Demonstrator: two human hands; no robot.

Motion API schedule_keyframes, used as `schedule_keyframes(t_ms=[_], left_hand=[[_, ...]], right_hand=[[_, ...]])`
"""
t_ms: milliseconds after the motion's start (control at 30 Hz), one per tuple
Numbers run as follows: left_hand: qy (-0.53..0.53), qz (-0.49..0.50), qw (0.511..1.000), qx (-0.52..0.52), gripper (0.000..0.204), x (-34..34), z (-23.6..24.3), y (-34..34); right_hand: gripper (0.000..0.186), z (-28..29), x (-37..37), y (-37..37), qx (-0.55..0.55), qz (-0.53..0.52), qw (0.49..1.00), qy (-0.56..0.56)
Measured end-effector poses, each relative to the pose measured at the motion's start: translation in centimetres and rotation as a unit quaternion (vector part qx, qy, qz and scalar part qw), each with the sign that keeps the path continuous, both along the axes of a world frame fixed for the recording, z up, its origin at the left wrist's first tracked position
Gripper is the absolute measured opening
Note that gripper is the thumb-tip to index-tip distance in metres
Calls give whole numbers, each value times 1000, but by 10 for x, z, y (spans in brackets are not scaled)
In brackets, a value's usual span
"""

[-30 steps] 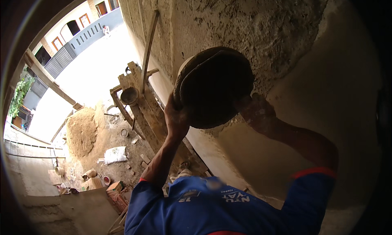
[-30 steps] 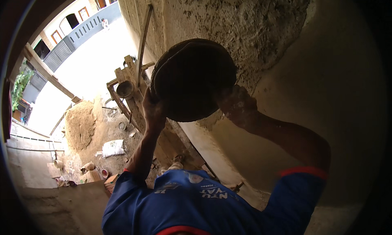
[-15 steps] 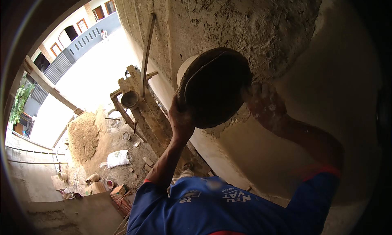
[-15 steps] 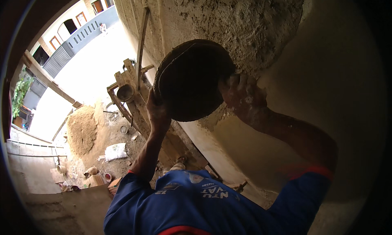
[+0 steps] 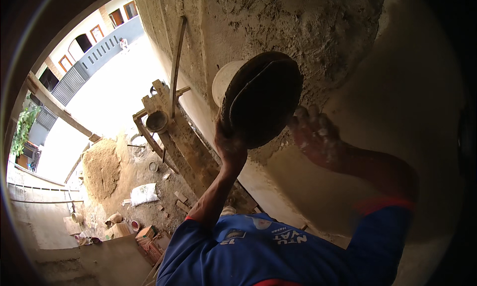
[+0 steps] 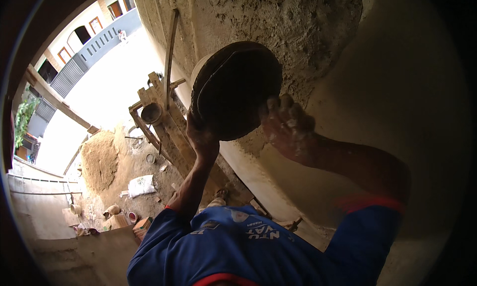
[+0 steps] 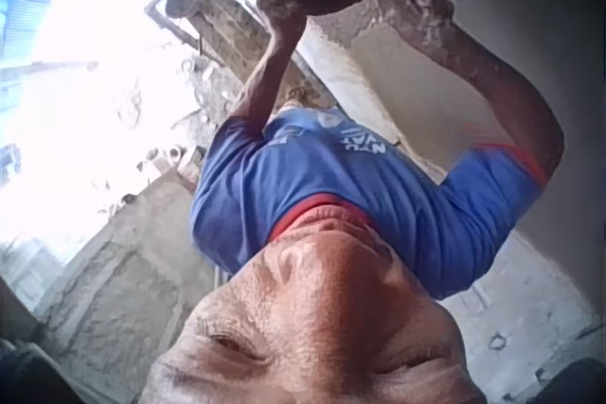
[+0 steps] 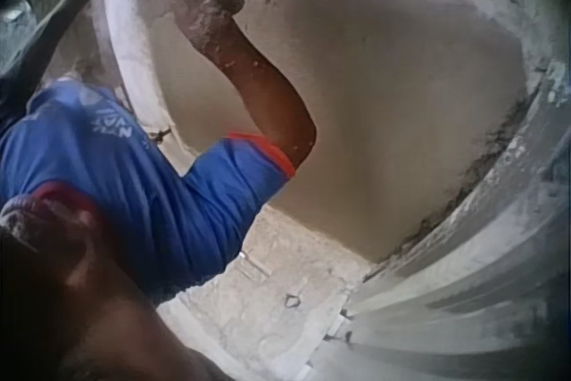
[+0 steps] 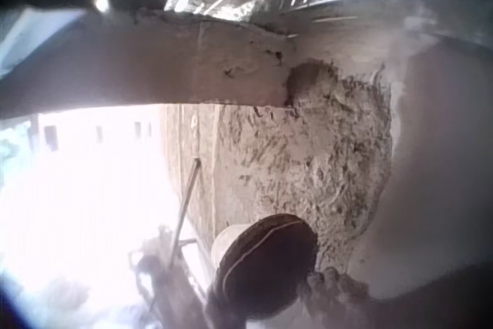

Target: The person applies mortar to a wall using a trowel and then levels the surface with a long wooden board while standing on scaffolding.

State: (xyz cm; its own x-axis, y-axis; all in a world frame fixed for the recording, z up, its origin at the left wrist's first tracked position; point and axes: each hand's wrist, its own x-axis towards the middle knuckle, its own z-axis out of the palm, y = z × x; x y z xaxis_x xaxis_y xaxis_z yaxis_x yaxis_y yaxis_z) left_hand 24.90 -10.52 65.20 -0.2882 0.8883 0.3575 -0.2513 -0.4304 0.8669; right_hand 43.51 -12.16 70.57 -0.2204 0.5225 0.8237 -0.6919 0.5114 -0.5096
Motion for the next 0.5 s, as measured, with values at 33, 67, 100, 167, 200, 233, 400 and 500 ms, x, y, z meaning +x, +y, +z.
schedule_keyframes(t_ms=[33, 67, 100, 167, 200, 233, 400, 500], left_hand=[[31, 17, 999, -16, 48, -6, 0, -3], [39, 26, 999, -19, 48, -13, -1, -4], [32, 27, 999, 1, 47, -12, 0, -3], [11, 14, 1000, 24, 47, 2, 7, -1], [17, 23, 999, 33, 48, 2, 9, -3], [23, 31, 998, 42, 48, 4, 10, -3], [-71, 42, 996, 45, 50, 30, 6, -3], [-37, 62, 997, 22, 51, 32, -9, -5]], right_hand=[[14, 14, -2, -2, -10, -1, 1000, 13], [13, 17, 4, -2, -25, 1, 999, 30], [12, 32, 10, -7, -37, -11, 998, 39], [10, 65, 27, -18, -48, -43, 998, 18], [10, 67, 30, -17, -53, -43, 998, 8], [9, 64, 33, -14, -56, -38, 998, -14], [9, -12, 54, -7, -178, 23, 982, -60], [13, -36, 49, -20, -268, 70, 961, -25]])
